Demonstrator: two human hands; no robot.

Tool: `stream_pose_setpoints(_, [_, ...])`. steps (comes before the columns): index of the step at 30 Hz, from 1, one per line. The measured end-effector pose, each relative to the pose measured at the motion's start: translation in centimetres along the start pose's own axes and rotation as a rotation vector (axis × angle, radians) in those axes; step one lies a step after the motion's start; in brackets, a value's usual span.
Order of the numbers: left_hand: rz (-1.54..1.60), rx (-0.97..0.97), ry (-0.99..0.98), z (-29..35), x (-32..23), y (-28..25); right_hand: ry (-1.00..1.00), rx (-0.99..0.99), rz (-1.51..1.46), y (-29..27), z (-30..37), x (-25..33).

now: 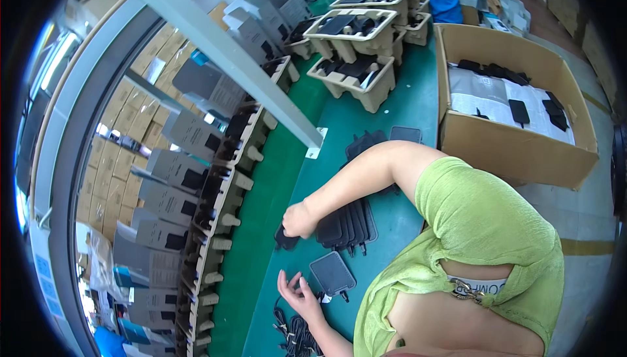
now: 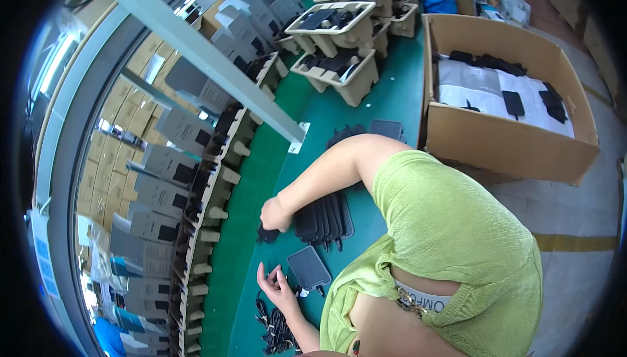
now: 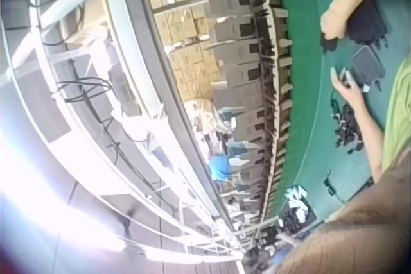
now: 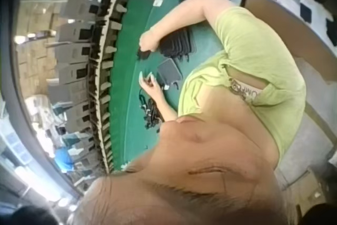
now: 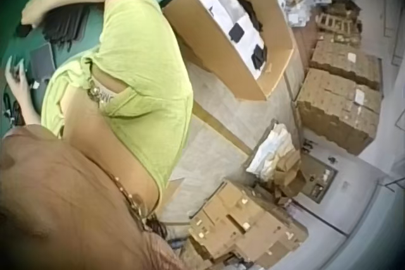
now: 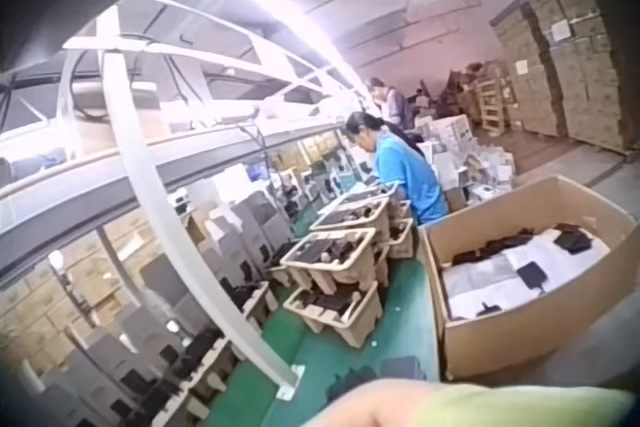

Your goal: The person packs microphone accessories by placing pop filters, cables, and packaging inserts into product trays and boxes by hand.

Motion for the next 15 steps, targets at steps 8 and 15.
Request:
stream_pose_setpoints(8, [0.202,-0.058,-0.189,0.1,0.5,-0.2,0.243,-0.468,-0.720,-6.2,-3.3,-4.7])
stream_pose_setpoints(15, [0.630,-0.228,-0.200,-0.3,0.1,-2.9,0.307,-0.087,-1.349,-4.6,-6.4,0.9])
Point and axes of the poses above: each hand's wrist, its own z-axis away from the middle knuckle, its own y-axis out of the palm, x = y × z, the point moved 10 cm from there along -z, towards the middle knuckle, and after that the axes turned 8 degrees about -x, right-handed, at the moved point
